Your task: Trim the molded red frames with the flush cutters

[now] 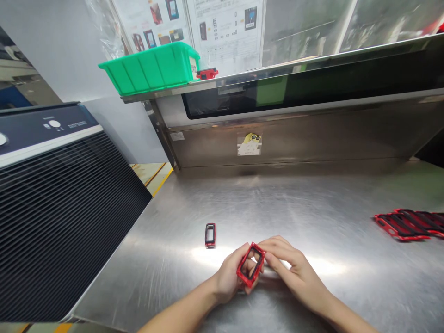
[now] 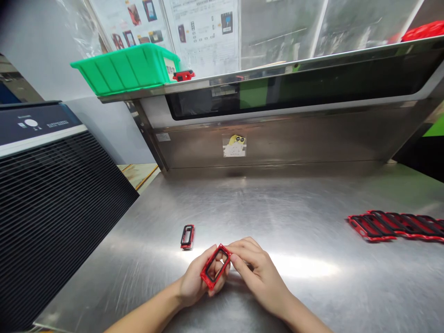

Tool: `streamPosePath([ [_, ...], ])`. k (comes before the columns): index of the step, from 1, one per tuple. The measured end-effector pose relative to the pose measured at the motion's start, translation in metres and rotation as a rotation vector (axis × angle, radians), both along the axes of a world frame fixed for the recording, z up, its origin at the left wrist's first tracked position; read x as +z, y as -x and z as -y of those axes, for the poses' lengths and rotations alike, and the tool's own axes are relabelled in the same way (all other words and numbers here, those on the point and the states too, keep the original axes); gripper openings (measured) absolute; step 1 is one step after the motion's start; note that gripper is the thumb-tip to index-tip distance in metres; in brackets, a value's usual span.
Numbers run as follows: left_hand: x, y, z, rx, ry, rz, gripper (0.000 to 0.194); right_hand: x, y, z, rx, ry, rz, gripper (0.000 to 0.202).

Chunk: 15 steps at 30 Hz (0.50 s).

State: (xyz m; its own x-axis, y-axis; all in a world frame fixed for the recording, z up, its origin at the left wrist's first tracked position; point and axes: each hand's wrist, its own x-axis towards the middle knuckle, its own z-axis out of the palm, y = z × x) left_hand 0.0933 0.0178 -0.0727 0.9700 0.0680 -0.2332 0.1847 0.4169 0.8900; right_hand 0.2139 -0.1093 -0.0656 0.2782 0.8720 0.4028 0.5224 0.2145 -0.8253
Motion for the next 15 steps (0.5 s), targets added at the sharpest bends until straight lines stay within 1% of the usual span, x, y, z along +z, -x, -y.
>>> streamPosePath([
  [9, 0.009, -0.001, 0.003, 0.032, -0.031, -0.051, 0.066, 0.002, -0.001, 0.002, 0.025, -0.007, -0.044, 0.028],
  [12, 0.012, -0.002, 0.004, 0.026, -0.045, -0.081, 0.065, 0.002, 0.000, 0.002, 0.026, 0.012, -0.129, 0.030],
  [15, 0.013, -0.002, 0.005, -0.006, -0.082, -0.119, 0.065, 0.001, 0.000, -0.001, -0.019, 0.088, -0.256, 0.040],
])
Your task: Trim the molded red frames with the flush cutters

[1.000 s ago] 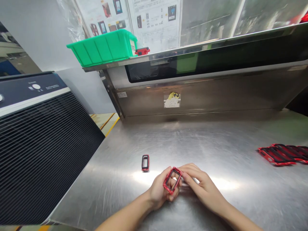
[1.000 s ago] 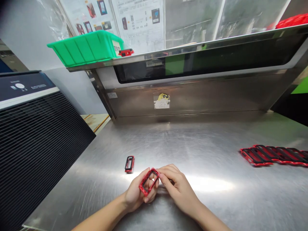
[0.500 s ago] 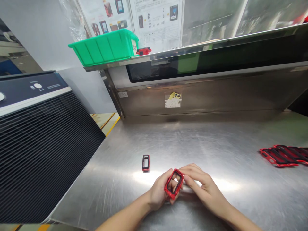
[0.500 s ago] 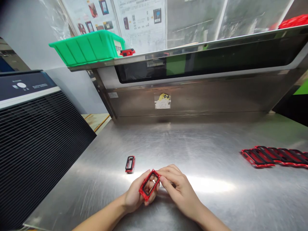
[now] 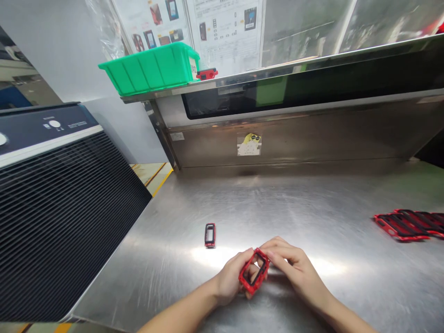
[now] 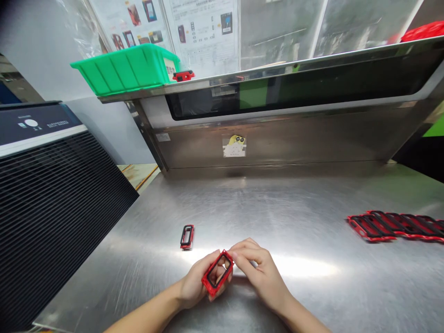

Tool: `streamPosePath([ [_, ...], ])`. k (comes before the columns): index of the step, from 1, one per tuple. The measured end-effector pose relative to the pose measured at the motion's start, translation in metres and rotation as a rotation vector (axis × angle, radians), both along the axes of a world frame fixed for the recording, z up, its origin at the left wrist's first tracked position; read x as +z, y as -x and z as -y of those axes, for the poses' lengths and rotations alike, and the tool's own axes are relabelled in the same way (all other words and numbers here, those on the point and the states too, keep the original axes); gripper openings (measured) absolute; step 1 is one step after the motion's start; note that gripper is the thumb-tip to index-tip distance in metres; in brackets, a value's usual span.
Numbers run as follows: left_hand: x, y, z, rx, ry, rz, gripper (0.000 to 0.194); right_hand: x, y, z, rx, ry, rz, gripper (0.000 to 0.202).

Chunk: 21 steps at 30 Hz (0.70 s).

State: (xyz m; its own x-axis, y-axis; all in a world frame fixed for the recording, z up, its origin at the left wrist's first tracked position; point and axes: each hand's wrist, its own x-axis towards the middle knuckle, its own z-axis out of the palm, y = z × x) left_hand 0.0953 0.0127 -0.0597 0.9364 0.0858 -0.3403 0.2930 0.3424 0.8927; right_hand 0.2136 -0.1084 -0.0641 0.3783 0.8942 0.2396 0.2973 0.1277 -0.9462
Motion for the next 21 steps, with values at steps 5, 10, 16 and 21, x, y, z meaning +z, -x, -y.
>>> streamPosePath([
  [5, -0.001, -0.001, 0.005, 0.006, -0.023, -0.029, 0.066, -0.001, -0.003, -0.006, 0.020, 0.060, -0.133, 0.043],
  [10, 0.001, -0.003, -0.006, 0.156, -0.062, -0.013, 0.070, -0.007, -0.007, -0.004, -0.037, 0.087, -0.173, 0.036],
  [16, 0.013, 0.000, -0.031, 0.365, -1.091, -0.171, 0.039, -0.009, -0.006, -0.001, -0.286, 0.000, 0.141, 0.032],
  [21, 0.021, -0.001, -0.031, 0.220, -1.614, -0.634, 0.035, -0.006, -0.005, -0.005, -0.298, -0.191, 0.447, 0.017],
])
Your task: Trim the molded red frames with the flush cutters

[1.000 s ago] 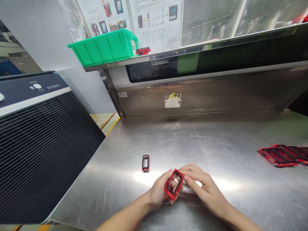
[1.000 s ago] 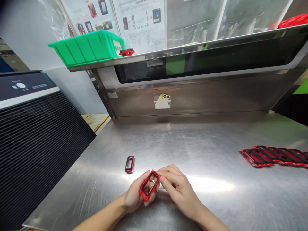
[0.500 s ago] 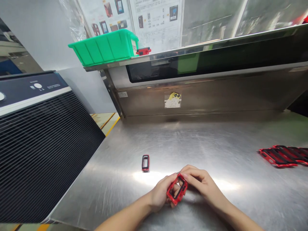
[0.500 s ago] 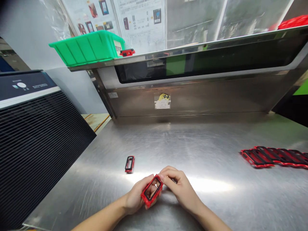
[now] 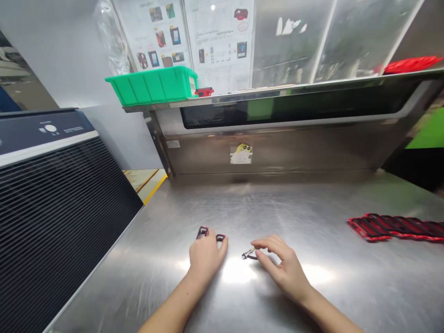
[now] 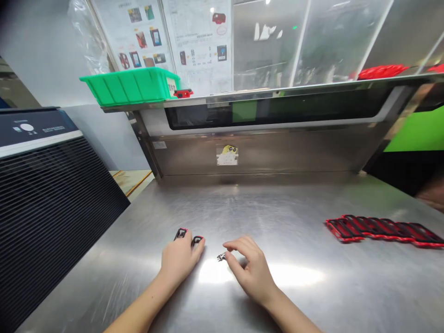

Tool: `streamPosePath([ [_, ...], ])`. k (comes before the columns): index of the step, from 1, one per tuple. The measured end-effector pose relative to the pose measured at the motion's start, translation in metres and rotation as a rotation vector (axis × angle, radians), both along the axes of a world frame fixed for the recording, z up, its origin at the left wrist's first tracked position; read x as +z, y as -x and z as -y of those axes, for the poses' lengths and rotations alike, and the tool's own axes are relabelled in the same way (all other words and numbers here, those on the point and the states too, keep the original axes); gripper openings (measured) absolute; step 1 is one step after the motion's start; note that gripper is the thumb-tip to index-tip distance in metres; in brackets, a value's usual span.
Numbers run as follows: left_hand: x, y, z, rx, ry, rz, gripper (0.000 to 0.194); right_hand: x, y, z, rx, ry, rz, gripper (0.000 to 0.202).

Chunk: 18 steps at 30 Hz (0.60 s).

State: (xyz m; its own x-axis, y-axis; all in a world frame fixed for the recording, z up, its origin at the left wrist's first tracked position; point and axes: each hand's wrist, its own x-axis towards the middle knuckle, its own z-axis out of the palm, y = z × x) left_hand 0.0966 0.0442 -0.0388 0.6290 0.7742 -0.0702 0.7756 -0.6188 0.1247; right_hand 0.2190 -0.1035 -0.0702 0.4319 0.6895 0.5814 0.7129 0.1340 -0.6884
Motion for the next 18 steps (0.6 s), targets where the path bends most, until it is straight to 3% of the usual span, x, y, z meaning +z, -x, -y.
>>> streamPosePath([
  [4, 0.003, -0.001, -0.001, 0.013, -0.045, -0.040, 0.037, 0.003, -0.004, -0.001, -0.084, 0.039, 0.030, 0.021],
  [7, 0.006, -0.001, -0.003, 0.032, -0.046, -0.035, 0.032, 0.016, -0.013, 0.004, -0.187, 0.154, 0.031, 0.029],
  [13, 0.013, 0.000, -0.009, 0.050, -0.061, -0.022, 0.026, 0.063, -0.058, 0.034, -0.493, 0.654, 0.069, 0.024],
  [18, 0.013, 0.000, -0.016, 0.086, -0.055, -0.020, 0.022, 0.068, -0.111, 0.079, -0.873, 1.039, 0.027, 0.035],
])
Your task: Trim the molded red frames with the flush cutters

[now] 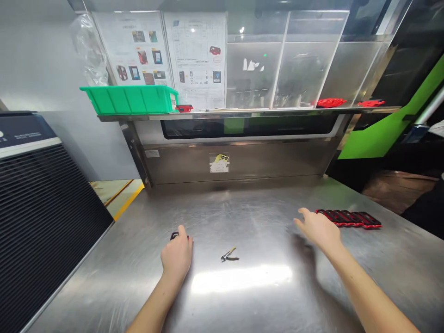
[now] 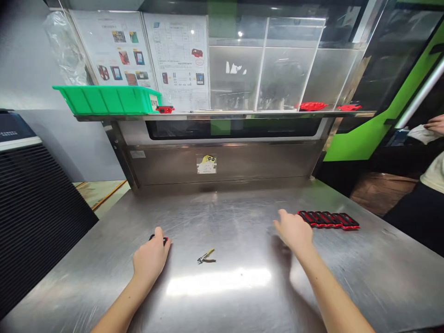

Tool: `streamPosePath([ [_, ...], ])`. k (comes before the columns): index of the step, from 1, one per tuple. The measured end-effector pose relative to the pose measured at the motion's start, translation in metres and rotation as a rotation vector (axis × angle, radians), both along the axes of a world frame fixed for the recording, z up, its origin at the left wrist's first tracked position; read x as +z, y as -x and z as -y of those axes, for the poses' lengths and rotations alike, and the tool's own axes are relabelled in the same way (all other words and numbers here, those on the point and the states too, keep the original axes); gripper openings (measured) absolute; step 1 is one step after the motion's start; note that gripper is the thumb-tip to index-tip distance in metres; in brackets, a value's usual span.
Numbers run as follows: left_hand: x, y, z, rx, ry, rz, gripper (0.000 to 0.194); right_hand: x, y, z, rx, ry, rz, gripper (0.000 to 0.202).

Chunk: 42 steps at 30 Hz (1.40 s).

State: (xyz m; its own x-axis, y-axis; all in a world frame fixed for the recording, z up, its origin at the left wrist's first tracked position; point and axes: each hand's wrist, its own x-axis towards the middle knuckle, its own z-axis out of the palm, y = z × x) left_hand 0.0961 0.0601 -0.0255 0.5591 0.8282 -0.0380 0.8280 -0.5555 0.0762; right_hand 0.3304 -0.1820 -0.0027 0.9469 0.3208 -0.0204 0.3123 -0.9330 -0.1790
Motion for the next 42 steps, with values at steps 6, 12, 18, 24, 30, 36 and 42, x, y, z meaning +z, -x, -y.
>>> streamPosePath([
  [6, 0.003, 0.001, 0.006, -0.029, -0.010, 0.046, 0.027, -0.021, -0.032, 0.032, -0.125, 0.115, -0.069, 0.033],
  [12, -0.008, -0.001, 0.014, -0.167, 0.008, 0.185, 0.028, -0.029, -0.037, 0.023, -0.126, 0.087, -0.066, 0.032],
  [18, -0.022, -0.001, 0.015, -0.317, 0.129, 0.291, 0.026, -0.035, -0.026, -0.005, 0.026, -0.039, -0.079, 0.020],
  [24, -0.023, -0.001, 0.020, -0.364, 0.220, 0.337, 0.025, -0.034, -0.014, -0.013, 0.139, -0.199, -0.200, 0.023],
  [30, -0.029, -0.001, 0.023, -0.414, 0.281, 0.358, 0.024, -0.034, 0.011, -0.016, 0.318, -0.251, -0.276, 0.032],
  [36, -0.029, 0.001, 0.022, -0.425, 0.305, 0.366, 0.031, -0.034, -0.003, -0.006, 0.045, -0.021, -0.055, 0.024],
  [42, -0.031, -0.002, 0.019, -0.452, 0.317, 0.351, 0.038, -0.038, -0.035, 0.010, -0.090, 0.024, -0.004, 0.027],
])
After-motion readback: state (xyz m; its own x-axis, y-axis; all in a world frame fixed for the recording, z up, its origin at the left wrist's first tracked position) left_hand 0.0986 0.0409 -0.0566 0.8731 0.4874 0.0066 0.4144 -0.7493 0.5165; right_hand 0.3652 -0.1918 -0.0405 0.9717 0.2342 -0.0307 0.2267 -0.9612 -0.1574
